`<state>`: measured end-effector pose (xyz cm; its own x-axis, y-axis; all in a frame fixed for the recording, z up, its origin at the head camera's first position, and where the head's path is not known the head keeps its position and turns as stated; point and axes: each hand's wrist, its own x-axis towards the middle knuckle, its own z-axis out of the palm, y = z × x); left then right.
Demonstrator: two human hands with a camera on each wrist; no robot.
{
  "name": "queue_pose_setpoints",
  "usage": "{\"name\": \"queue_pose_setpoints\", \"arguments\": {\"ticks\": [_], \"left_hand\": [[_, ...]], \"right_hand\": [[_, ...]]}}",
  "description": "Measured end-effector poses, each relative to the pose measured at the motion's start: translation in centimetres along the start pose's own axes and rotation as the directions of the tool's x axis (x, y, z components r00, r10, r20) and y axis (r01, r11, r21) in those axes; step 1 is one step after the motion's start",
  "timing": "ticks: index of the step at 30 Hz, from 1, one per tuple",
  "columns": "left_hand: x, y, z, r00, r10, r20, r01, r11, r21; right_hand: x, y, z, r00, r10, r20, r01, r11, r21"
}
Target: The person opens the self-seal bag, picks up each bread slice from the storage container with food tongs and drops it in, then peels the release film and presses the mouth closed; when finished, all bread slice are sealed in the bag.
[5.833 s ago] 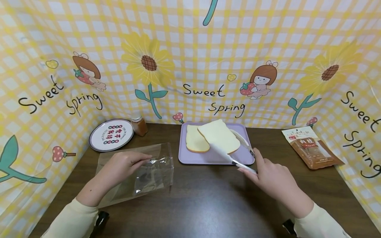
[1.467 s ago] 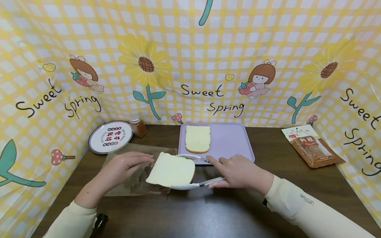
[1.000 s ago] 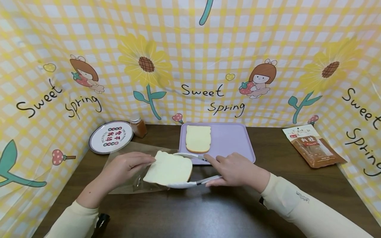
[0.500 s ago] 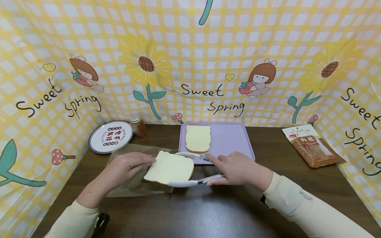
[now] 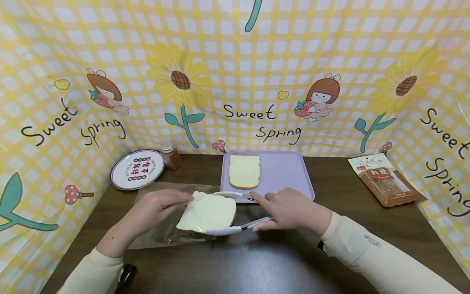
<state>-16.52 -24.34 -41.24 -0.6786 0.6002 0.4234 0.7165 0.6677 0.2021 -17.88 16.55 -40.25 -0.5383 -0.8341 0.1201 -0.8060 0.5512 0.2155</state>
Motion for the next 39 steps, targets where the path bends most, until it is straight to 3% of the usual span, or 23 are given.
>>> {"name": "queue_pose_setpoints", "arguments": {"ticks": [10,30,39], "left_hand": [[0.12,0.37,-0.01,1.000,-0.006,0.012,0.006,1.000,-0.006],[-0.09,0.32,0.07,0.999,-0.014,0.040,0.015,0.999,-0.033],[-0.22,0.02,-0.22,0.998,-0.032,0.050,0.034,0.998,-0.043]], "right_hand": [[0.55,-0.05,-0.19,0.999,0.000,0.034,0.000,1.000,-0.017],[0.93,-0.15,0.23,1.000,-0.012,-0.017,0.010,0.995,-0.102],[0.87,0.16,0.26,0.994,0.043,0.101,-0.046,0.999,0.021]]}}
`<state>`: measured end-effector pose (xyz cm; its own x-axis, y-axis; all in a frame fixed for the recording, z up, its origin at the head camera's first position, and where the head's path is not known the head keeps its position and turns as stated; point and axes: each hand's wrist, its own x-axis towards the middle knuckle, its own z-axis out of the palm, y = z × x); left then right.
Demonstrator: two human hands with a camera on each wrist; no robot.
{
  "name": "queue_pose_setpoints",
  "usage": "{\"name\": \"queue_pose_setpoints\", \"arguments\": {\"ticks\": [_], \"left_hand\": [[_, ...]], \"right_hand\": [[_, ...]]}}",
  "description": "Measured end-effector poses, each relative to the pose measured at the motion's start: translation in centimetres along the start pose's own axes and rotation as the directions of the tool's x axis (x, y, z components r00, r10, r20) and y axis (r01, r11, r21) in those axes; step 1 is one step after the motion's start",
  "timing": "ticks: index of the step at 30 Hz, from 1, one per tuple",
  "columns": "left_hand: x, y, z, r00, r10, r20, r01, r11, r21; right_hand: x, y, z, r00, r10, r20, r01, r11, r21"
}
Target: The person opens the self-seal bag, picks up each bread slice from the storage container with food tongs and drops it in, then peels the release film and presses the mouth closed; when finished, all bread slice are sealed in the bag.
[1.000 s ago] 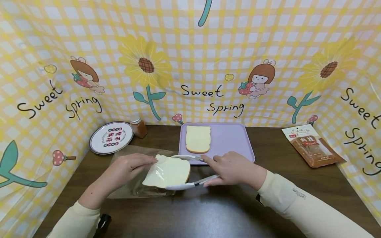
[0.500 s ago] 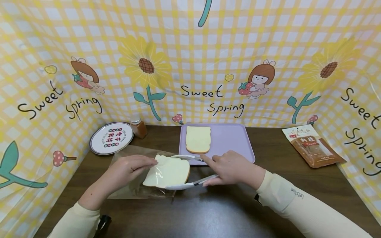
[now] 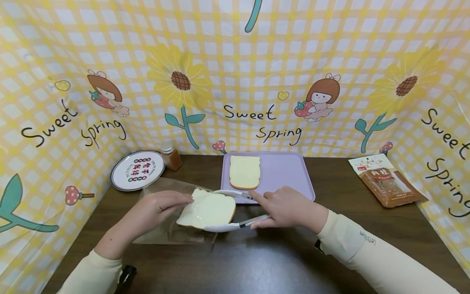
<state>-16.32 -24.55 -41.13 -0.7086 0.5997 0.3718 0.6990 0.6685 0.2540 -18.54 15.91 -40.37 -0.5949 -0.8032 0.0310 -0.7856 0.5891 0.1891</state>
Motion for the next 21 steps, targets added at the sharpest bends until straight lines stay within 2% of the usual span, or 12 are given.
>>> {"name": "queue_pose_setpoints", "arguments": {"ticks": [6,12,21], "left_hand": [[-0.03,-0.14,0.19,1.000,0.005,-0.018,-0.006,1.000,-0.024],[0.06,-0.03,0.40,0.999,0.025,-0.040,-0.025,1.000,0.001],[0.33,0.30,0.64,0.997,0.053,-0.048,-0.053,0.999,0.011]], "right_hand": [[0.05,-0.09,0.03,1.000,-0.004,0.009,0.004,1.000,0.001],[0.22,-0.37,0.07,1.000,-0.018,-0.002,0.018,1.000,-0.021],[0.53,-0.69,0.54,0.995,-0.059,-0.077,0.054,0.996,-0.072]]}}
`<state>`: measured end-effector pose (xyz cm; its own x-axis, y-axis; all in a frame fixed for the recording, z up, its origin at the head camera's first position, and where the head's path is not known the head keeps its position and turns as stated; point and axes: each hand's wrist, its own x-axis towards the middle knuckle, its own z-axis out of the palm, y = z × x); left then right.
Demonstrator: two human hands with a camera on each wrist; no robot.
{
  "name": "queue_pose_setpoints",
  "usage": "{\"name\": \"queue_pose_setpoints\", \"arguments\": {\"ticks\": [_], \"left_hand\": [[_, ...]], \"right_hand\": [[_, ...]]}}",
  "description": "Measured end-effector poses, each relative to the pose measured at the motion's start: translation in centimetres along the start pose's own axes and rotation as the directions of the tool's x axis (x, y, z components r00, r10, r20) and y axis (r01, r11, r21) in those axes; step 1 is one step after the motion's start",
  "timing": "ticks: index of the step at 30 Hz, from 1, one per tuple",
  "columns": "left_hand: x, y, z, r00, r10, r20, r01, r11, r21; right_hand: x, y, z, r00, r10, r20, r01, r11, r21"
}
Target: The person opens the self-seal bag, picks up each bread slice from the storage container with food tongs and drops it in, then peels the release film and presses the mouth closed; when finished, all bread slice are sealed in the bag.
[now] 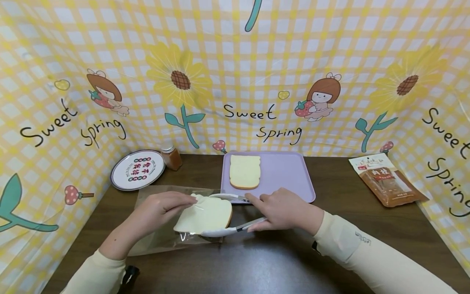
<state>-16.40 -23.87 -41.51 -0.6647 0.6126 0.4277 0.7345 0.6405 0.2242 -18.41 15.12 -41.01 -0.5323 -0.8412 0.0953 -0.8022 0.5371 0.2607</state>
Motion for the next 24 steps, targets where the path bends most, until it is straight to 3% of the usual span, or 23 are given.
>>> {"name": "queue_pose_setpoints", "arguments": {"ticks": [11,24], "left_hand": [[0.1,0.4,0.1,1.000,-0.013,0.013,0.012,1.000,0.023],[0.1,0.6,0.1,0.998,-0.060,0.027,0.061,0.998,-0.013]], "right_hand": [[0.3,-0.2,0.1,1.000,-0.008,-0.019,0.008,1.000,-0.001],[1.2,-0.5,-0.3,1.000,-0.013,-0.015,0.013,1.000,0.002]]}}
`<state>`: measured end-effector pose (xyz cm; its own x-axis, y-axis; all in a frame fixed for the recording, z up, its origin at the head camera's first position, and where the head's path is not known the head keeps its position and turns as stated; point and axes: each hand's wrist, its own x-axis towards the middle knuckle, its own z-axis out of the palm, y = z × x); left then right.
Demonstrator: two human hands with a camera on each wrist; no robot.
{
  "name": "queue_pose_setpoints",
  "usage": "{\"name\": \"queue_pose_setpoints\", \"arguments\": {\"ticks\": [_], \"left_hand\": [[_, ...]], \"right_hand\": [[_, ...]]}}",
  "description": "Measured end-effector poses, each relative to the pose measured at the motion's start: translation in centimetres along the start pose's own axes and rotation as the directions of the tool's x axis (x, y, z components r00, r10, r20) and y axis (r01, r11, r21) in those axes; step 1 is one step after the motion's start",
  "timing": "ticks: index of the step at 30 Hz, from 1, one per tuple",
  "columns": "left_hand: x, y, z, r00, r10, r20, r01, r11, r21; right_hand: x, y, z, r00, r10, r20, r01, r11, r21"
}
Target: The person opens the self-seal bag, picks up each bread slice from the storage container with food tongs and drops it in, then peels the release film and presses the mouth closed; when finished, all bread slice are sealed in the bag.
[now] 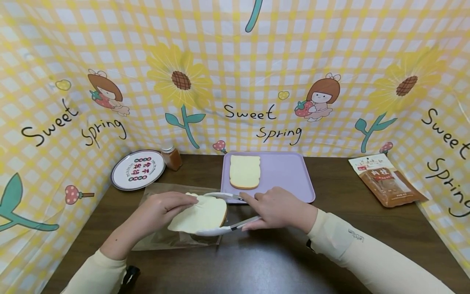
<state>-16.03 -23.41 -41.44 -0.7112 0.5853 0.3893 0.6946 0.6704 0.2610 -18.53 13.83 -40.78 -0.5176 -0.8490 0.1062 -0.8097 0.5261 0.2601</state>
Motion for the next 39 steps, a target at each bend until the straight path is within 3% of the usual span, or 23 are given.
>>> {"name": "queue_pose_setpoints", "arguments": {"ticks": [25,39], "left_hand": [[0.0,0.1,0.2,0.999,-0.040,-0.003,0.040,0.999,-0.002],[0.0,0.4,0.5,0.999,-0.003,-0.042,0.002,1.000,-0.023]], "right_hand": [[1.2,-0.9,0.1,0.998,0.040,0.054,-0.041,0.999,0.022],[1.7,-1.0,0.1,0.992,0.084,0.094,-0.095,0.988,0.124]]}}
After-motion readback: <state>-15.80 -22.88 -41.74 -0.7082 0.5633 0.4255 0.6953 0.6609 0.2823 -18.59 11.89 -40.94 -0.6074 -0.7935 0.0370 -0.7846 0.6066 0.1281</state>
